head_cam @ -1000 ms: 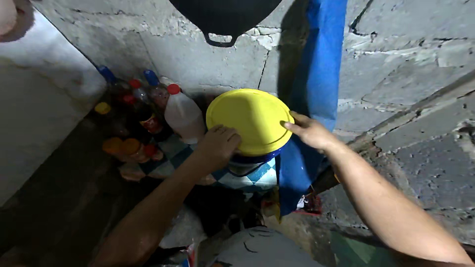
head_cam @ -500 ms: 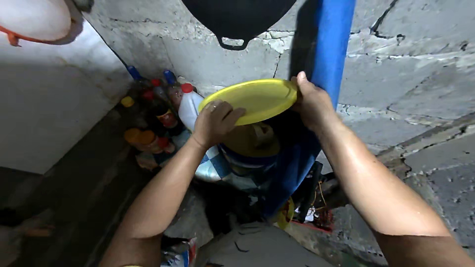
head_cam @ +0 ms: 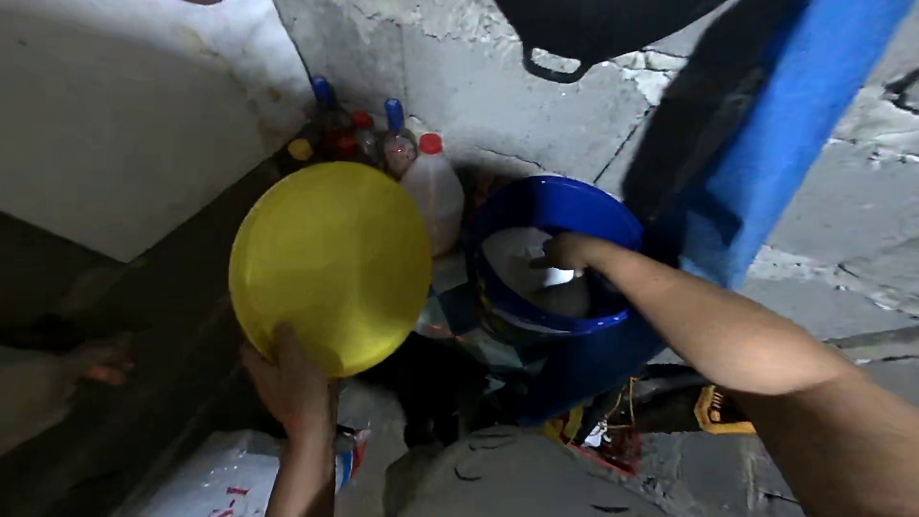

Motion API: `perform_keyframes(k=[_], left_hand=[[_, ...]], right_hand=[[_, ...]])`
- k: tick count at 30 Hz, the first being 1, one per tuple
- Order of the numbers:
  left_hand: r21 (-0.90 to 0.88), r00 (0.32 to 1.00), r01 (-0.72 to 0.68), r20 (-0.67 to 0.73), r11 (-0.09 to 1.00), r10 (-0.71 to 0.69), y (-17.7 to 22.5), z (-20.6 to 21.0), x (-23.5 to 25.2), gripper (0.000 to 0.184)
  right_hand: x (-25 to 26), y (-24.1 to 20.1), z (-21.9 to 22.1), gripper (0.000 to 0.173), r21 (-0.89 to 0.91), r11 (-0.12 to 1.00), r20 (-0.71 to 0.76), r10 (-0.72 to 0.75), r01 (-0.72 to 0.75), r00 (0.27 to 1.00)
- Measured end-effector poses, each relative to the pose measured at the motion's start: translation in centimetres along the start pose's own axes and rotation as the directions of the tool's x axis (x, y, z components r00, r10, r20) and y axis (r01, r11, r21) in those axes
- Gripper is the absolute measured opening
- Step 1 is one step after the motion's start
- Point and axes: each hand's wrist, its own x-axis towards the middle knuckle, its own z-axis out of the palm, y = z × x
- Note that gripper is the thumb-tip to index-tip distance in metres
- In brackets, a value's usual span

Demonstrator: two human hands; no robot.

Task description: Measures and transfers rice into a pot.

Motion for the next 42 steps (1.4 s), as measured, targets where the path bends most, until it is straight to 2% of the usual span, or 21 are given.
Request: perform_keyframes(k=[2, 5, 9, 11, 15, 19, 21, 24, 26, 27, 31, 37, 42], left_hand=[[-0.078, 0.985, 0.162, -0.054, 0.984, -0.167, -2.4, -1.0, 0.1, 0.053], [-0.206, 0.971, 0.216, -0.056, 0.954, -0.232, -6.1, -2.1, 0.1, 0.049], [-0.344, 0.947, 0.290, -0.032, 0.893, -0.320, -8.3, -3.1, -0.5, 0.046], [-0.395, 0.930, 0.331, -0.019, 0.857, -0.367, -8.6, -3.1, -0.7, 0.044], [-0.501, 0.915, 0.362, 0.031, 0.786, -0.402, -8.4, -3.3, -0.5, 0.040], [-0.579, 0.914, 0.376, 0.104, 0.724, -0.392, -7.1, -4.1, -0.1, 0.038], [-0.582, 0.918, 0.379, 0.133, 0.720, -0.375, -5.9, -4.7, 0.1, 0.038], [-0.577, 0.926, 0.374, 0.192, 0.726, -0.325, -3.9, -5.9, 0.3, 0.035], [-0.604, 0.928, 0.372, 0.248, 0.704, -0.278, -2.7, -6.7, 0.6, 0.033], [-0.616, 0.928, 0.371, 0.280, 0.695, -0.247, -2.1, -6.9, 0.7, 0.034], [-0.668, 0.914, 0.369, 0.388, 0.646, -0.122, 0.0, -7.2, 1.7, 0.038], [-0.634, 0.837, 0.427, 0.547, 0.645, -0.016, 3.0, -6.1, 3.3, 0.042], [-0.538, 0.741, 0.503, 0.672, 0.677, -0.016, 4.8, -4.5, 4.2, 0.046]], right_hand=[[-0.5, -1.2, 0.4, 0.067, -0.020, 1.000, -0.023, 0.021, -0.022, 1.000], [0.0, -2.0, 1.6, 0.071, 0.009, 0.997, -0.123, 0.081, -0.081, 0.989], [-0.7, -4.5, 2.0, 0.062, 0.007, 0.990, -0.159, 0.143, -0.144, 0.977], [-1.3, -5.9, 2.7, 0.057, 0.017, 0.992, -0.155, 0.130, -0.129, 0.979], [-0.8, -7.0, 3.5, 0.040, 0.014, 0.998, -0.053, 0.060, -0.059, 0.997], [0.3, -5.2, 3.7, 0.041, 0.244, 0.969, 0.006, -0.039, 0.037, 0.999], [0.0, -4.9, 3.4, 0.043, 0.447, 0.895, 0.095, -0.040, -0.007, 0.995], [-1.3, -5.5, 2.7, 0.032, 0.675, 0.720, 0.240, -0.007, -0.162, 0.971], [-2.1, -5.3, 2.7, 0.020, 0.765, 0.613, 0.252, 0.002, -0.200, 0.968], [-2.4, -4.8, 2.6, 0.023, 0.813, 0.545, 0.258, -0.027, -0.202, 0.966], [-3.1, -3.1, 2.0, 0.033, 0.926, 0.328, 0.236, -0.112, -0.188, 0.965], [-5.3, -0.5, 1.1, 0.041, 0.989, 0.129, 0.067, 0.070, -0.076, 0.995], [-9.0, -1.4, -0.4, 0.042, 0.997, -0.041, -0.050, 0.275, 0.064, 0.960]])
